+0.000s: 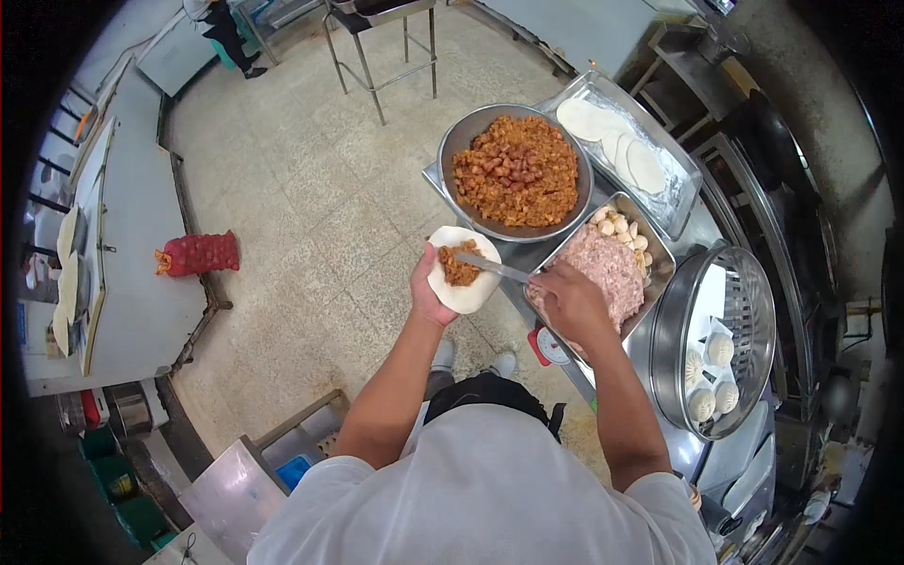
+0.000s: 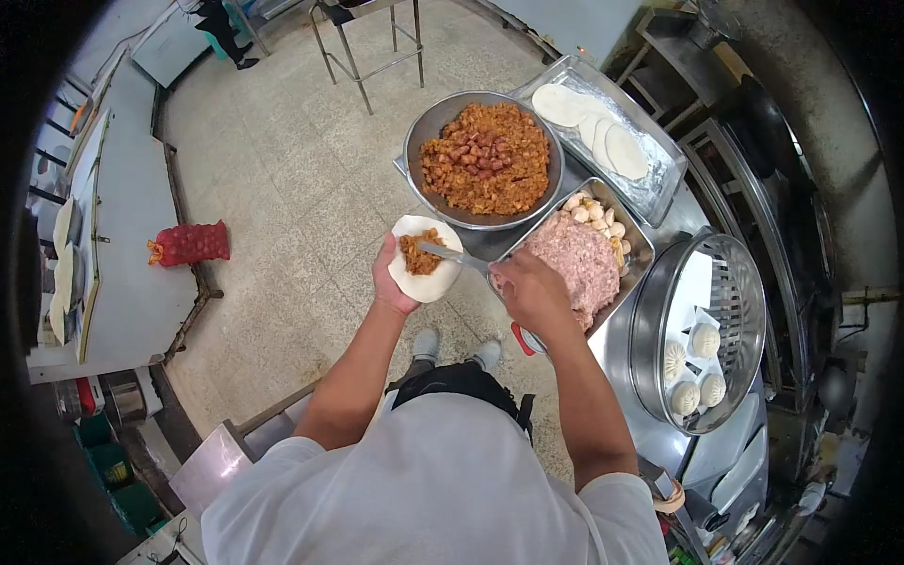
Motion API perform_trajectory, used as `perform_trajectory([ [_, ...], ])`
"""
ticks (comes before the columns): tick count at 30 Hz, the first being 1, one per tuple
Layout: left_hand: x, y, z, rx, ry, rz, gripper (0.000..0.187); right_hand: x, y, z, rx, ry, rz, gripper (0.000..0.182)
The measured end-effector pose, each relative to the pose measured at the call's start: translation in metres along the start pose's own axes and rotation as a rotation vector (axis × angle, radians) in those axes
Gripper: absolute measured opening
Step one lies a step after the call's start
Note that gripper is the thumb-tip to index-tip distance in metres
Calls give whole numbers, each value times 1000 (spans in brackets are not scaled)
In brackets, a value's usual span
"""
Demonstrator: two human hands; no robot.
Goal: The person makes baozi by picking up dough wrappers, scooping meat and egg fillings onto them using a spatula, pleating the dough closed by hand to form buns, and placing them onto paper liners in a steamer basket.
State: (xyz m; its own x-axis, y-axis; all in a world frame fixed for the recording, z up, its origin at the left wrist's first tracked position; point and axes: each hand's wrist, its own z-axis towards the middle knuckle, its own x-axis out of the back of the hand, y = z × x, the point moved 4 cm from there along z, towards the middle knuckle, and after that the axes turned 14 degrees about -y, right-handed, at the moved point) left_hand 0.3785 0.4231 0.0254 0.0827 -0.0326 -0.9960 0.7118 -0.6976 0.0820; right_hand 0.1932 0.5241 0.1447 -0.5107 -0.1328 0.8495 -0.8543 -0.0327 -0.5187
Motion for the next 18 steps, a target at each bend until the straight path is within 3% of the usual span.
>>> perform_trajectory([
  [5, 2, 13, 7, -96, 77, 57, 54, 3, -26, -4, 2, 68, 112, 33],
  [11, 0, 33, -4, -198, 101, 172, 52, 16, -15, 16, -66, -85, -71, 32],
  [14, 6, 53, -12, -146, -34, 28, 52, 33, 7, 45, 14, -27, -210, 33],
  [16, 18, 61, -17, -101, 14, 146, 53, 40, 24, 72, -258, -25, -344, 32],
  [18, 20, 62, -19, -34, -4, 275, 59, 23, 49, 93, -211, -80, -375, 33],
])
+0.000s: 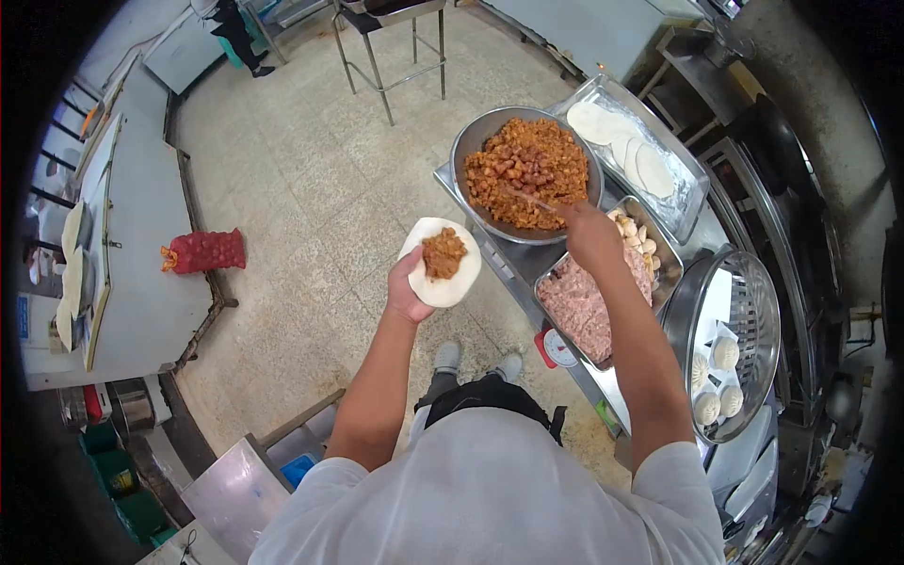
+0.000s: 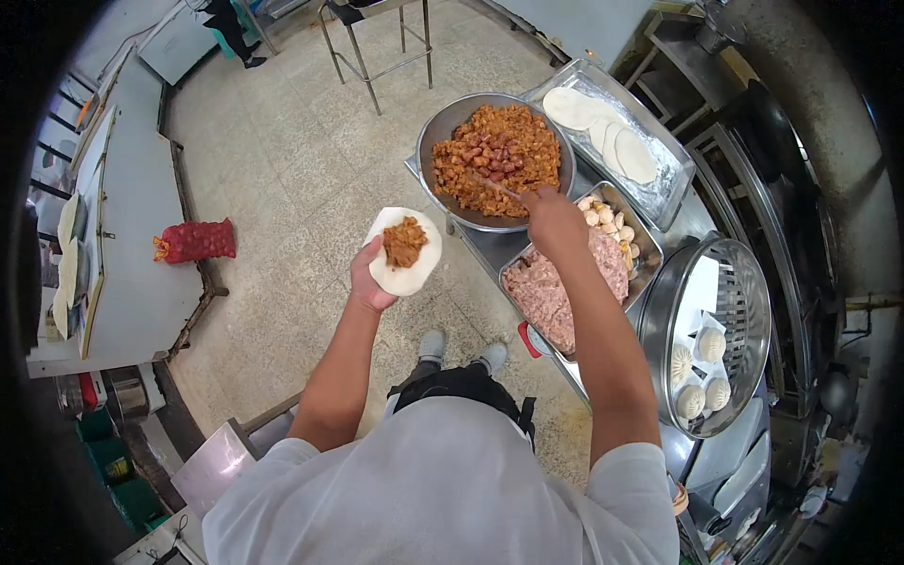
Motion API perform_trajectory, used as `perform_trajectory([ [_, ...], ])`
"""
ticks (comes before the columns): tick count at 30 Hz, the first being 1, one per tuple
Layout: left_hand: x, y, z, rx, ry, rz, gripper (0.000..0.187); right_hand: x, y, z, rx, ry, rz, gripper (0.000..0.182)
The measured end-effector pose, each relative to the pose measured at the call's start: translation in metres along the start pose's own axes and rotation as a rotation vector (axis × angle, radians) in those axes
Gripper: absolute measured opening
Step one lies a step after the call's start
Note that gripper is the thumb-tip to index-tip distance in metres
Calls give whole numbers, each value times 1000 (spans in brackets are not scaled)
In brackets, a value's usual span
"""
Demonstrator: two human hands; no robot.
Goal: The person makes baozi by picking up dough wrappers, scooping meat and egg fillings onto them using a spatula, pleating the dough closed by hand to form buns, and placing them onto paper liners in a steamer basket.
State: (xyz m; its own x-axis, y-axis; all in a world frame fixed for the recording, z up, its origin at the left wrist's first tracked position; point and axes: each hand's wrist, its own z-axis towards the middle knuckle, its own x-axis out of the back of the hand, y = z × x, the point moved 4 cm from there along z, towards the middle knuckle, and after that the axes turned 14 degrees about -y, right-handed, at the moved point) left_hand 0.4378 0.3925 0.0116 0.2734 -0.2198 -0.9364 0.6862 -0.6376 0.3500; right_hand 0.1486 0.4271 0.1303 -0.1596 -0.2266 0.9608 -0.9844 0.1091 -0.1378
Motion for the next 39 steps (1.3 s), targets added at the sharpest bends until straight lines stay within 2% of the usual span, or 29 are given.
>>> perform_trajectory([
  [1, -15, -1, -5, -62, -114, -155, 66, -6, 2, 7, 51, -41, -38, 34],
  [2, -24, -1, -5, -61, -115, -152, 66, -10, 10, 8, 50, -39, -36, 34],
  [4, -44, 1, -5, -144, -265, -302, 71, -13, 13, 9, 145, -84, 7, 35],
  [5, -38, -1, -5, -149, -262, -305, 71, -16, 13, 8, 149, -89, 4, 35],
  [7, -17, -10, 5, -63, -130, -255, 69, -20, 13, 1, 132, -163, -28, 35],
  [12, 7, -31, 20, -11, -64, -289, 61, -32, 8, -12, 101, -122, 43, 35],
  [14, 15, -39, 25, -51, 106, -185, 58, -35, 9, -20, 183, -6, 272, 33],
  [20, 8, -41, 30, -114, 4, -251, 54, -31, -16, -62, 231, 100, 510, 33],
  [24, 2, -43, 25, -135, 32, -292, 54, -43, -44, -84, 190, 183, 467, 31],
  [26, 5, -43, 23, -137, 63, -235, 54, -56, -47, -86, 201, 145, 450, 31],
  [29, 0, -37, 16, -137, 33, -168, 54, -24, -50, -92, 171, 79, 388, 31],
  [32, -8, -33, 18, -179, -16, -206, 53, -3, -55, -102, 145, 134, 483, 29],
  [35, -19, -29, 18, -170, 19, -191, 53, -26, -63, -96, 200, 134, 433, 29],
  [39, -14, -25, 11, -205, 33, -128, 55, -13, -55, -85, 168, 37, 387, 29],
])
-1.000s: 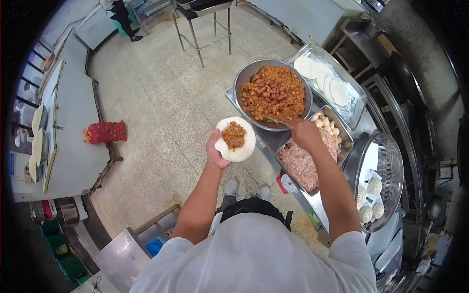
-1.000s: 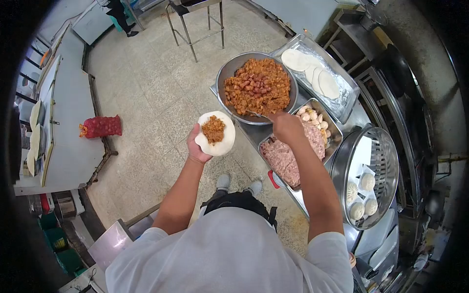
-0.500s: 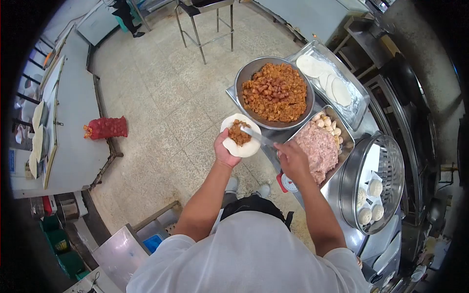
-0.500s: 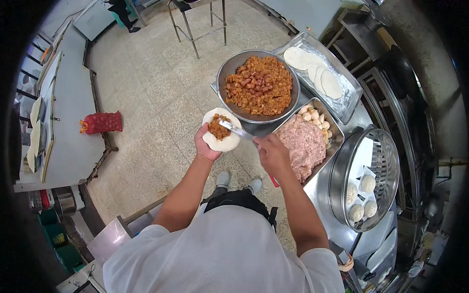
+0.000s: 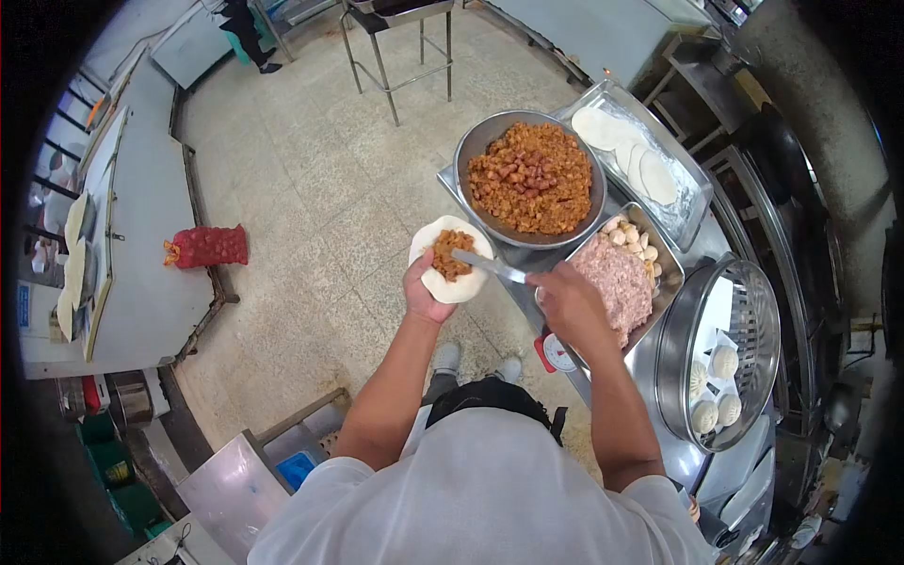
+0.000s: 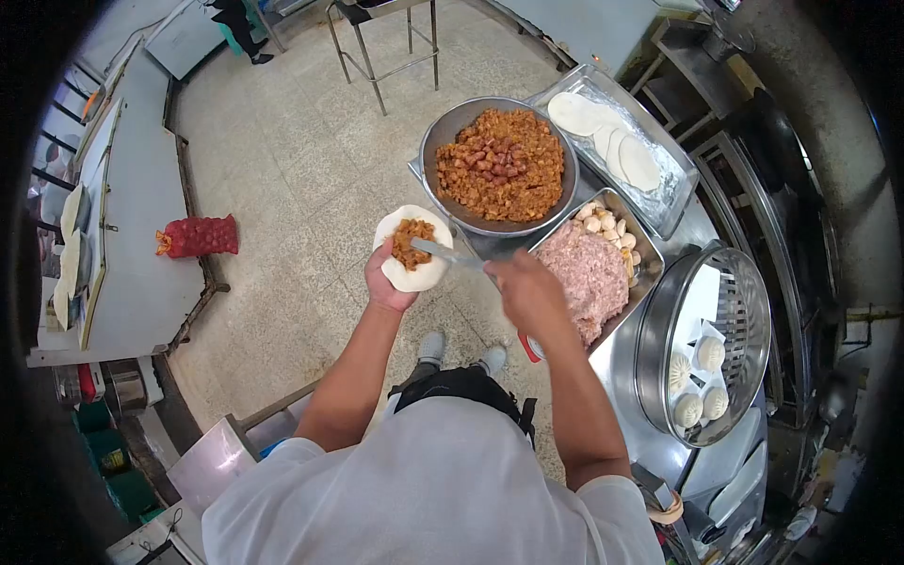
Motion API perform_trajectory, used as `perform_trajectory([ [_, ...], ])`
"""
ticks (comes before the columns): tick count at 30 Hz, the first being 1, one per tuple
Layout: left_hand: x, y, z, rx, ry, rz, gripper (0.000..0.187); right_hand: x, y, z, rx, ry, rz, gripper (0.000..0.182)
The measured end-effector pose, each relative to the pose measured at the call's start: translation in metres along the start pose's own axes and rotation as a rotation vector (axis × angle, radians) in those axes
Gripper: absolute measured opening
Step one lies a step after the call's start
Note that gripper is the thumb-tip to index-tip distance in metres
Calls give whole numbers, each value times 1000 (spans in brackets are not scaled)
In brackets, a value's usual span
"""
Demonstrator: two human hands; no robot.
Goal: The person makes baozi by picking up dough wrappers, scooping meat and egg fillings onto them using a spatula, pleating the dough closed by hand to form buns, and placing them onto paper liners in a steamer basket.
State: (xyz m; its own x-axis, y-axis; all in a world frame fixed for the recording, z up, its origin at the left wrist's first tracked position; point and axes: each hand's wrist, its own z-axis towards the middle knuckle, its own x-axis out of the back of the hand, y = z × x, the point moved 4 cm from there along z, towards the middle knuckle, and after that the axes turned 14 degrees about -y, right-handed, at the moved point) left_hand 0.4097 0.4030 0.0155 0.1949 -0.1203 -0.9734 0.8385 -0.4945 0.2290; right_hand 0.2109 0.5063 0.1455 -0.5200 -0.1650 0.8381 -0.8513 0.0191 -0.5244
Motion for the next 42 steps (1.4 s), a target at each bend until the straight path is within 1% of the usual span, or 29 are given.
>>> perform_trajectory([
  [2, 6, 9, -6, -37, -9, -82, 58, 25, 10, 8, 40, -53, -156, 31],
  [3, 11, 16, -7, -32, -10, -82, 58, 31, 12, 17, 36, -51, -156, 31],
  [5, 22, 28, -9, 66, -24, -76, 58, 46, 21, 33, -134, 49, -301, 29],
  [6, 28, 32, -8, 127, 18, 80, 58, 46, 27, 44, -134, 51, -302, 29],
  [7, 27, 31, -9, 127, 15, 81, 58, 38, 38, 57, -183, 6, -360, 29],
  [8, 27, 30, -11, 152, 31, 170, 59, 29, 48, 65, -233, -38, -418, 30],
  [9, 27, 29, -15, 179, 48, 260, 61, 19, 58, 68, -235, -33, -416, 30],
  [10, 16, 26, -19, 92, -60, 89, 70, 8, 65, 72, -169, -101, -393, 33],
  [11, 10, 28, -16, 97, -64, 92, 70, -1, 73, 74, -103, -166, -371, 37],
  [13, -4, 27, -15, 92, -235, 21, 79, 7, 70, 70, -133, -176, -343, 33],
  [14, 9, 28, -12, 139, -182, 163, 83, 10, 69, 68, -156, -186, -317, 30],
  [15, 15, 28, -10, 138, -184, 163, 83, 11, 73, 64, -155, -184, -318, 30],
  [17, 26, 25, -5, 233, -167, -5, 81, 15, 81, 56, -21, -98, -99, 30],
  [18, 22, 22, -4, 206, -216, -107, 78, 12, 82, 54, -20, -99, -96, 30],
  [19, 27, 18, -2, 204, -211, -108, 78, 9, 82, 50, -12, -66, -44, 30],
  [20, 36, 13, 3, 219, -140, -92, 76, 8, 83, 47, -5, -34, 6, 30],
  [22, 42, 2, 15, 213, 13, -22, 67, 7, 80, 46, -37, -16, -63, 30],
  [24, 41, -6, 21, 219, 42, 9, 65, 11, 72, 46, -74, 3, -125, 30],
  [26, 36, -9, 20, 237, 62, 4, 60, 26, 60, 43, -195, -1, -269, 28],
  [27, 34, -10, 19, 242, 64, 5, 60, 24, 63, 41, -199, -2, -267, 28],
  [29, 29, -9, 19, 226, 69, 84, 58, 22, 69, 36, -91, 47, -214, 27],
  [30, 28, -8, 20, 225, 67, 84, 58, 20, 75, 32, -90, 48, -215, 27],
  [32, 28, -6, 20, 244, 47, 118, 58, 15, 88, 23, -89, -42, -234, 25],
  [33, 27, -4, 19, 241, 47, 116, 58, 23, 88, 22, -87, -43, -236, 25],
  [36, 17, 2, 12, 250, 16, 158, 61, 60, 68, 23, -178, -117, -346, 27],
  [38, -4, 6, 5, 172, -264, -221, 65, 59, 67, 35, -183, -75, -372, 29],
  [39, 0, 9, 5, 176, -264, -222, 65, 56, 68, 41, -182, -40, -398, 31],
  [41, 28, 8, 8, 300, -77, -2, 72, 39, 76, 55, -150, -22, -391, 32],
  [42, 31, 6, 10, 340, -13, 128, 75, 33, 70, 61, -163, -75, -417, 32],
])
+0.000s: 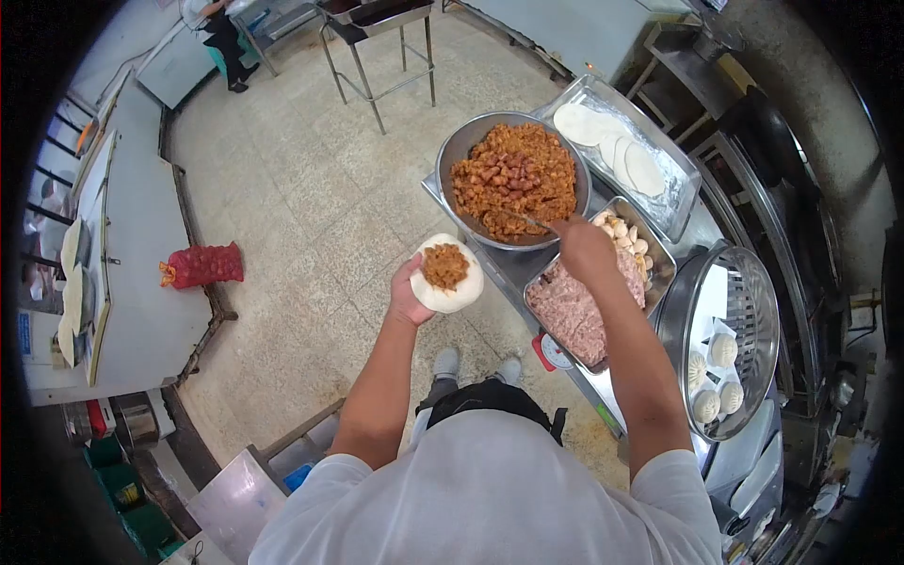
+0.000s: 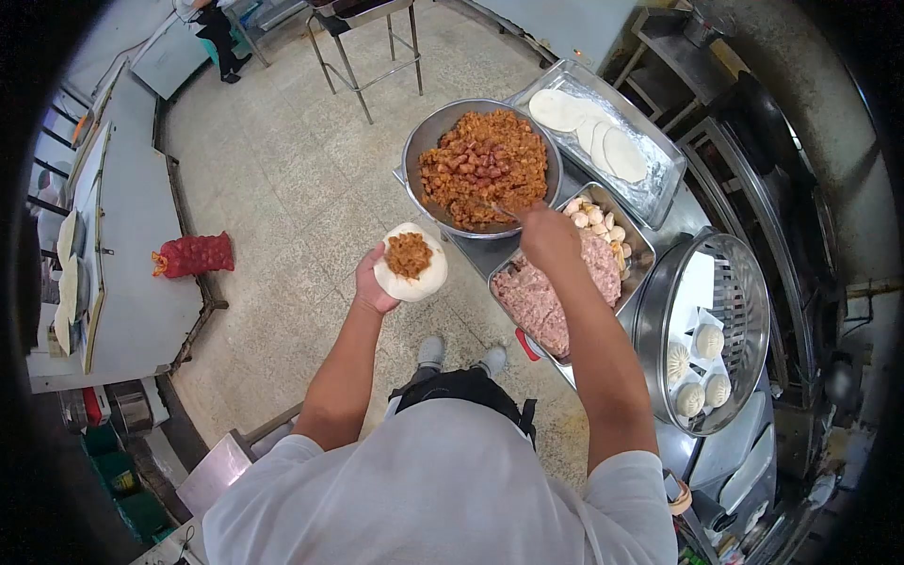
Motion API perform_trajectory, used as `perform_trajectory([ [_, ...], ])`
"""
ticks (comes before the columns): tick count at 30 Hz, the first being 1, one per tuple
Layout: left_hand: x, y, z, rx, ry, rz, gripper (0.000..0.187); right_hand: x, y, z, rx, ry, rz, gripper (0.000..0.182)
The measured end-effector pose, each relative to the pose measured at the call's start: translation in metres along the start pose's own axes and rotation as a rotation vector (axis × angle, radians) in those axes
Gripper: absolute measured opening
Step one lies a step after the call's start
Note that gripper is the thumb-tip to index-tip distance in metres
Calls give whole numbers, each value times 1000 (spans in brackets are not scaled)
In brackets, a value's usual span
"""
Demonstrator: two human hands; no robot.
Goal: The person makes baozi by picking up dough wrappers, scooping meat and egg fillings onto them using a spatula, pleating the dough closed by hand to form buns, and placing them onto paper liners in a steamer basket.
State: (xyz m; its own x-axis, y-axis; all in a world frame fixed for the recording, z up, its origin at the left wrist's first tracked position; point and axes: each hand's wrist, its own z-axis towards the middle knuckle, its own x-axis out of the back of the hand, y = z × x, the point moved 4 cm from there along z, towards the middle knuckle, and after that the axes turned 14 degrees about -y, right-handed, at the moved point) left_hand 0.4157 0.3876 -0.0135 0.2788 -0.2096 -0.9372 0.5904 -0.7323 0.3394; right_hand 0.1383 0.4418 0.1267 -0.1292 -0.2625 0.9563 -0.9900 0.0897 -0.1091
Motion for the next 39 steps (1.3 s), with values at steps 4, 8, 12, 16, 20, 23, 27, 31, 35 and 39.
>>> perform_trajectory([
  [4, -20, -4, -9, -181, -275, -332, 70, -4, -23, -3, 27, -92, -5, 32],
  [8, -5, -6, 10, -103, -4, -224, 60, -13, -22, -10, 127, 20, 177, 27],
  [12, -7, -7, 21, -141, 182, -194, 50, -14, -18, -23, 202, 64, 415, 26],
  [16, -8, -8, 13, -161, 63, -267, 50, -21, -42, -54, 229, 128, 558, 29],
  [20, -14, -7, 6, -182, 28, -231, 51, -42, -59, -64, 175, 125, 537, 29],
  [23, -21, -6, 0, -175, 10, -181, 52, -19, -58, -69, 170, 102, 464, 29],
  [27, -25, 0, -1, -208, -93, -233, 54, -3, -61, -74, 206, 159, 581, 29],
  [31, -32, 3, 2, -207, -145, -244, 56, -18, -75, -72, 231, 45, 559, 27],
  [35, -33, 13, -3, -285, -79, -206, 59, 5, -52, -70, 206, 104, 413, 22],
  [39, -32, 22, -13, -368, -81, -51, 64, 5, 5, -52, -102, 244, 367, 25],
])
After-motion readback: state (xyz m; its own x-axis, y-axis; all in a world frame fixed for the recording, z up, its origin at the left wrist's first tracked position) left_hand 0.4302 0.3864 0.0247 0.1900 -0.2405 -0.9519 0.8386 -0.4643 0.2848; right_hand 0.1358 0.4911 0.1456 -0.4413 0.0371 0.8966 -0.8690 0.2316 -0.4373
